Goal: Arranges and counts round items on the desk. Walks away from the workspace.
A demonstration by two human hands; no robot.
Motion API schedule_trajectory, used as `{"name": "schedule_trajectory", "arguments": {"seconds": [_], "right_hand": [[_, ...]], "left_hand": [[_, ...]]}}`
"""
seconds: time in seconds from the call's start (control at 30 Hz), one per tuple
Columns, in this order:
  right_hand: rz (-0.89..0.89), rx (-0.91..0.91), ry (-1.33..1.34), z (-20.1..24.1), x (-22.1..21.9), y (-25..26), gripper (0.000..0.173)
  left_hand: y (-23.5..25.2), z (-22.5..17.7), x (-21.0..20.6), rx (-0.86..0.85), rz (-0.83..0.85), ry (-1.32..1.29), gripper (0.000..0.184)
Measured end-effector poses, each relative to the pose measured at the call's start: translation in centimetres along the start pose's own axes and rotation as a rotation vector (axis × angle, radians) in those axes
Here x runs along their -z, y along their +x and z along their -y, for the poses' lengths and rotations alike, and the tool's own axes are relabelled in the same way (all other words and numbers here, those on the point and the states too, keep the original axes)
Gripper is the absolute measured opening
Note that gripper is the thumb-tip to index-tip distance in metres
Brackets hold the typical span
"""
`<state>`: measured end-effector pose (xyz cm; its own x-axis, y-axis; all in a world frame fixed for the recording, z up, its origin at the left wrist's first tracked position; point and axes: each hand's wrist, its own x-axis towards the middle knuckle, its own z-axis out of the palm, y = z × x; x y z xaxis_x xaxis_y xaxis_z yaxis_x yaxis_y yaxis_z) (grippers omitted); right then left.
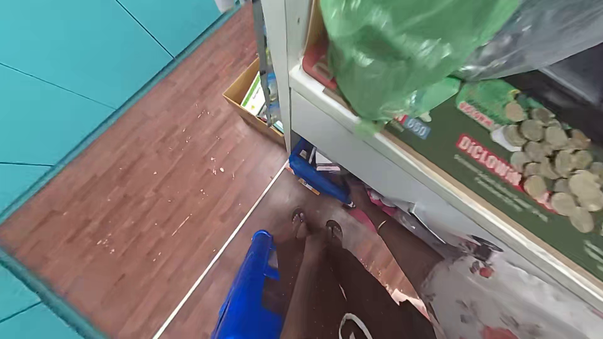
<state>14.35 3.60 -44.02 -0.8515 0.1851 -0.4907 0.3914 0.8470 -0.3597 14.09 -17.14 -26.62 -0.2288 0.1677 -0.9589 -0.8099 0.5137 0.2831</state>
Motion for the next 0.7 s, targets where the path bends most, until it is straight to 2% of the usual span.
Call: {"name": "schedule_trajectory", "arguments": {"seconds": [0.03, 0.07, 0.1, 0.13, 0.17, 0.27, 0.37, 0.53, 0.7], "right_hand": [[-0.065, -0.018, 0.001, 0.3, 0.3, 0.1, 0.042], [0.084, -0.112, -0.052, 2.4, 2.8, 0.1, 0.044], [0.540, -0.286, -0.153, 5.5, 7.1, 1.5, 0.052], [0.295, -0.218, -0.076, 4.1, 4.8, 1.1, 0.046], [0.165, -0.163, -0.044, 2.7, 2.9, 1.3, 0.042], [0.279, -0.156, -0.105, 3.4, 2.3, 2.6, 0.038], [0.388, -0.175, -0.179, 4.3, 1.8, 3.9, 0.038], [0.404, -0.116, -0.045, 1.1, -0.7, 6.1, 0.042], [0.480, -0.188, -0.082, 3.9, 1.1, 5.5, 0.042]], "left_hand": [[1.5, -0.7, -0.2, -0.039, 0.040, 0.100, 0.041], [4.7, 1.0, -0.5, -0.206, 0.020, 0.170, 0.042], [9.7, 4.1, -1.4, -0.436, -0.106, 0.131, 0.044], [13.6, 5.0, -1.9, -0.445, -0.117, 0.048, 0.047], [16.5, 4.6, -2.6, -0.408, -0.112, -0.020, 0.048], [21.7, 2.2, -4.4, -0.349, -0.220, -0.068, 0.053], [23.2, 1.0, -5.2, -0.335, -0.262, -0.052, 0.052], [21.4, 1.1, -4.5, -0.239, -0.194, -0.011, 0.042], [21.7, 2.0, -4.0, -0.193, -0.139, 0.090, 0.047]]}}
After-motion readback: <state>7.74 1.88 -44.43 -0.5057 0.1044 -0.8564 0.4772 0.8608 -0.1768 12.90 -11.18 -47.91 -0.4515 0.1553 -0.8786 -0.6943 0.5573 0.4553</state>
